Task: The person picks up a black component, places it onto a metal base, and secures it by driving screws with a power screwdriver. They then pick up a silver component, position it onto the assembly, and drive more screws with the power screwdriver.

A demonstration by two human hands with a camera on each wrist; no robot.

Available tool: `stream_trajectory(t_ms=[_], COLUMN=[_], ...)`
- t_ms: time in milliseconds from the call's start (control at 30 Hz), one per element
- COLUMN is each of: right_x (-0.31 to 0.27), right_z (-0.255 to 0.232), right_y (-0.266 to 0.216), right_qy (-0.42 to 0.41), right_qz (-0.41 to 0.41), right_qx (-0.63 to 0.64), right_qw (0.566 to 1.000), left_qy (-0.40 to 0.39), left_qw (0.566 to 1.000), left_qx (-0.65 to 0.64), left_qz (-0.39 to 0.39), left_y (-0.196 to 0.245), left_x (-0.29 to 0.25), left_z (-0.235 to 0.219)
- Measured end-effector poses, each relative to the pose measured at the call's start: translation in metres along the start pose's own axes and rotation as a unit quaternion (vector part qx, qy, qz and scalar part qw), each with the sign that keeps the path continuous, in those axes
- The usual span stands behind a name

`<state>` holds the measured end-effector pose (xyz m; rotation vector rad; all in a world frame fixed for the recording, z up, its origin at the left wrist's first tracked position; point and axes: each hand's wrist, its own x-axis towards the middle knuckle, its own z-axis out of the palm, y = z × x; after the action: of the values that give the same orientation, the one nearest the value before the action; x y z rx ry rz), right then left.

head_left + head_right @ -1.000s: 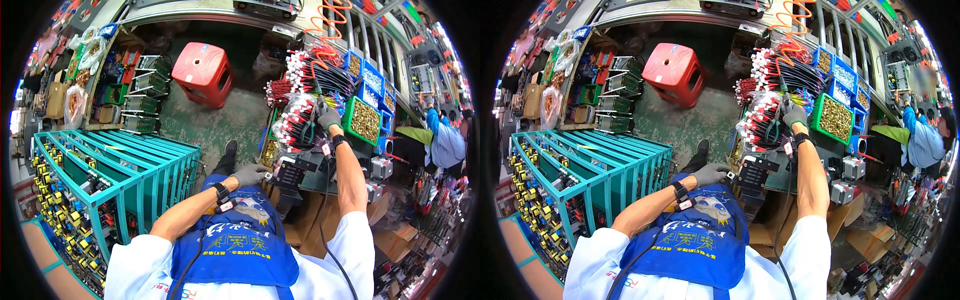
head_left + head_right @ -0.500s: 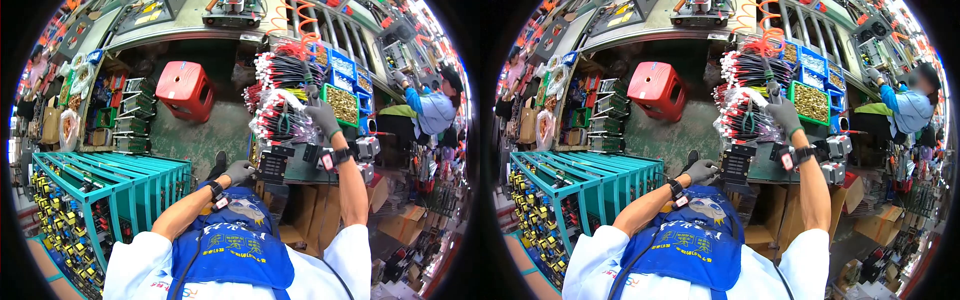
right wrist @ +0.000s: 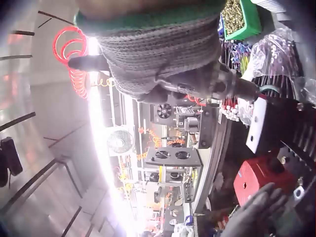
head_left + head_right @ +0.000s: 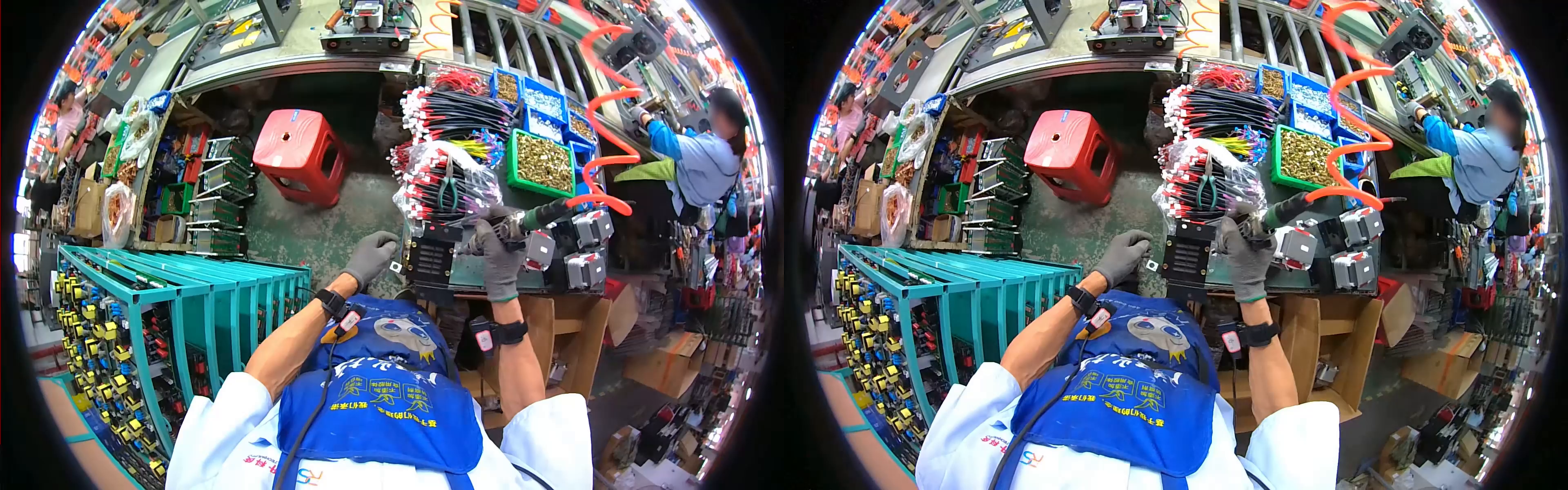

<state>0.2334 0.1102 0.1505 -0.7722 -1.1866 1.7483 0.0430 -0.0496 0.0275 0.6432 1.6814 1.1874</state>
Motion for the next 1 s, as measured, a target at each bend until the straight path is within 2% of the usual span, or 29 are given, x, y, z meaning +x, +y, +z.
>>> stream_trajectory(t_ms=[33,67,167,333,500,533,633,733,867,967,1000], right_x=[-0.003,-0.005,-0.007,-0.007,-0.008,-0.009,-0.013,-0.013,-0.008,-0.006,-0.008], right_z=[-0.003,-0.001,-0.003,0.0,-0.006,-0.004,0.001,-0.007,-0.013,-0.015,-0.018], right_y=[0.004,0.006,0.009,0.039,0.05,0.049,0.046,0.06,0.069,0.061,0.054], right_qy=[-0.008,0.027,0.013,0.066,0.077,0.077,0.06,0.065,0.056,0.016,-0.015], right_qz=[-0.01,-0.004,-0.008,-0.038,-0.052,-0.049,-0.106,-0.087,-0.064,-0.092,-0.077], right_qx=[0.002,-0.004,-0.008,-0.016,-0.059,-0.058,-0.136,-0.104,-0.101,-0.177,-0.175], right_qw=[1.0,1.0,1.0,0.997,0.994,0.994,0.983,0.989,0.991,0.98,0.981], left_qy=[0.0,-0.001,-0.002,-0.012,-0.03,-0.031,-0.01,0.024,0.027,0.015,0.011], left_qw=[1.0,0.999,0.998,0.994,0.999,0.999,0.997,0.99,0.986,0.986,0.987], left_qx=[0.013,0.021,0.044,0.084,0.038,0.025,0.059,0.064,0.063,0.039,0.034], left_qz=[0.025,0.031,0.049,0.063,0.025,0.017,0.049,0.125,0.154,0.159,0.158], left_y=[0.007,0.019,0.043,0.041,0.045,0.051,0.07,0.093,0.121,0.124,0.126], left_x=[-0.002,-0.007,-0.015,-0.016,-0.017,-0.019,-0.023,-0.026,-0.026,-0.018,-0.016], left_z=[0.004,0.009,0.023,0.032,0.03,0.028,0.026,0.034,0.041,0.045,0.045])
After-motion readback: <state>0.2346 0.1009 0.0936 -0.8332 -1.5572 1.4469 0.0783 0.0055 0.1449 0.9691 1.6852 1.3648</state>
